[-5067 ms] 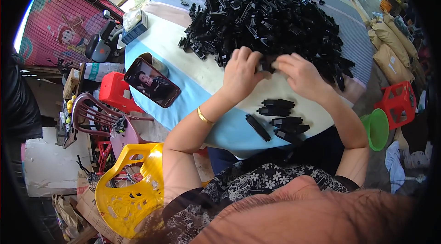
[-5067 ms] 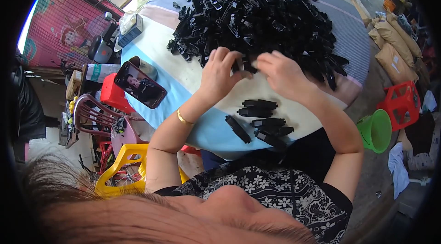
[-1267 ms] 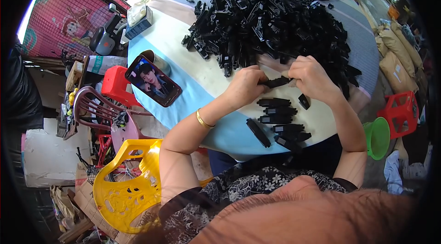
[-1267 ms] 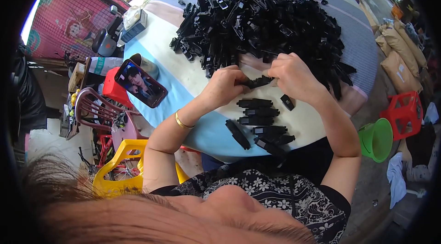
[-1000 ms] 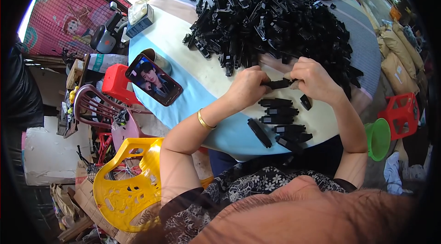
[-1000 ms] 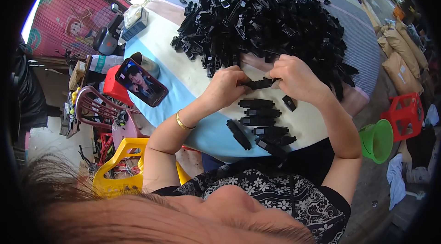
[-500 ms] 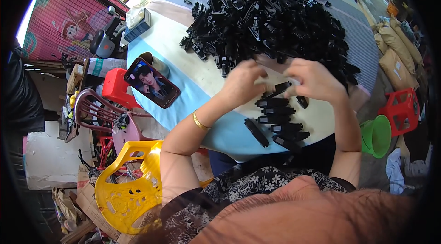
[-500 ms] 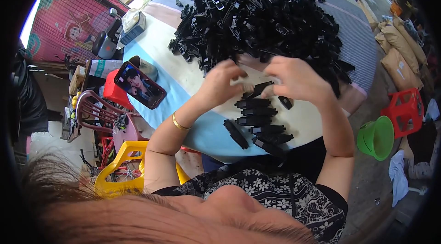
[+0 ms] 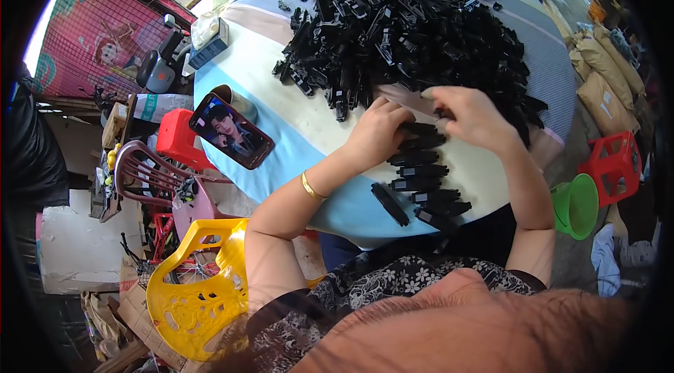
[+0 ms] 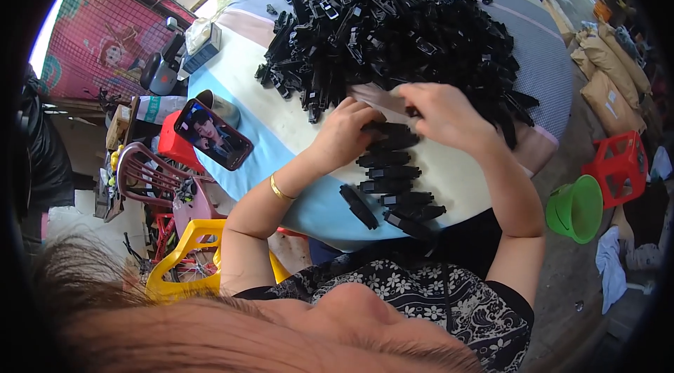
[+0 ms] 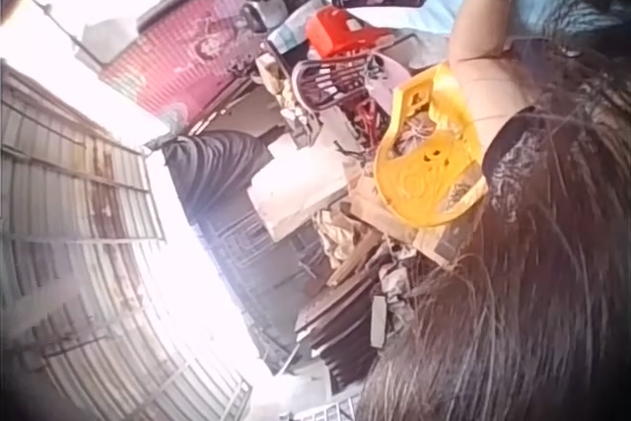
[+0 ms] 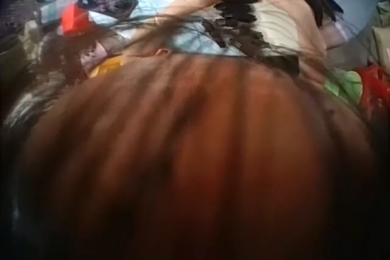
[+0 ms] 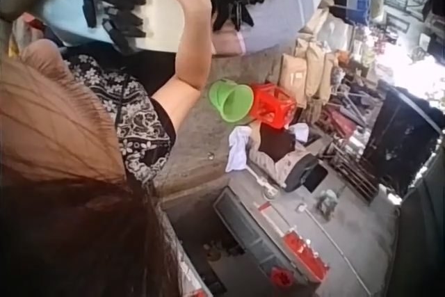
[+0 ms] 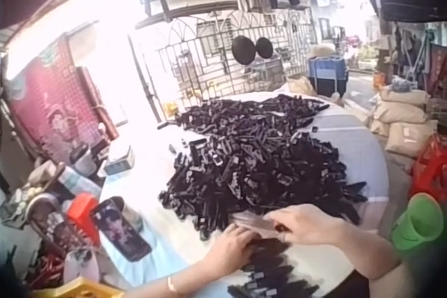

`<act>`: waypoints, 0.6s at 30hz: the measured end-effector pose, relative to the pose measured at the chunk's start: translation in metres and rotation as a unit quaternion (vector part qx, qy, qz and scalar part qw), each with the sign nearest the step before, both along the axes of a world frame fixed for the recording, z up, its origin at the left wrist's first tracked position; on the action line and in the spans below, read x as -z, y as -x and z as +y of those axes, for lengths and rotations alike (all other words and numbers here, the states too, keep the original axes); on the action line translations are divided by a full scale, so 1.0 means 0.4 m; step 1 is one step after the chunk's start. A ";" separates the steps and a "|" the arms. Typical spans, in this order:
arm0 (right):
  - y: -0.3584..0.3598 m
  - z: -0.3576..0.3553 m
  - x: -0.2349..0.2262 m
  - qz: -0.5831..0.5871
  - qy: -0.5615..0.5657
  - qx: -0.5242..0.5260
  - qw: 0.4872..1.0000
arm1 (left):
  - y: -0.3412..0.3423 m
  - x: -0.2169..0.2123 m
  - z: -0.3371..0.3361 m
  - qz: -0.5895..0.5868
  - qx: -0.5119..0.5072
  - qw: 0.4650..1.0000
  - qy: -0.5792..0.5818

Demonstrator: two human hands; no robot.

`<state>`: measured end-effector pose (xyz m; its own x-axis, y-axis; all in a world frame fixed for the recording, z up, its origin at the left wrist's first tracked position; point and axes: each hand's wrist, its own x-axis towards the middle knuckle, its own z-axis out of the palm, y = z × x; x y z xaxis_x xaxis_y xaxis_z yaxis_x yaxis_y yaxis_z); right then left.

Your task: Sorting and inspecting small black plastic manufacturing components on a table.

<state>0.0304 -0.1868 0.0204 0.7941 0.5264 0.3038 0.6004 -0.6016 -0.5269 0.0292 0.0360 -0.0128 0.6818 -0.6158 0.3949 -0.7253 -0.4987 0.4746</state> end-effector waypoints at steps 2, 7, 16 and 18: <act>-0.004 0.005 0.026 0.004 0.003 -0.005 1.000 | 0.002 -0.002 0.000 0.019 -0.008 1.000 -0.016; -0.009 0.009 0.025 0.079 0.020 0.039 0.996 | 0.022 -0.006 0.000 0.092 -0.088 0.992 0.015; 0.001 0.003 0.019 -0.081 0.031 -0.065 0.994 | 0.020 -0.006 0.002 0.087 -0.117 0.989 0.016; 0.001 0.005 0.021 -0.076 0.024 -0.069 0.994 | 0.018 0.001 0.003 0.069 -0.094 0.993 0.002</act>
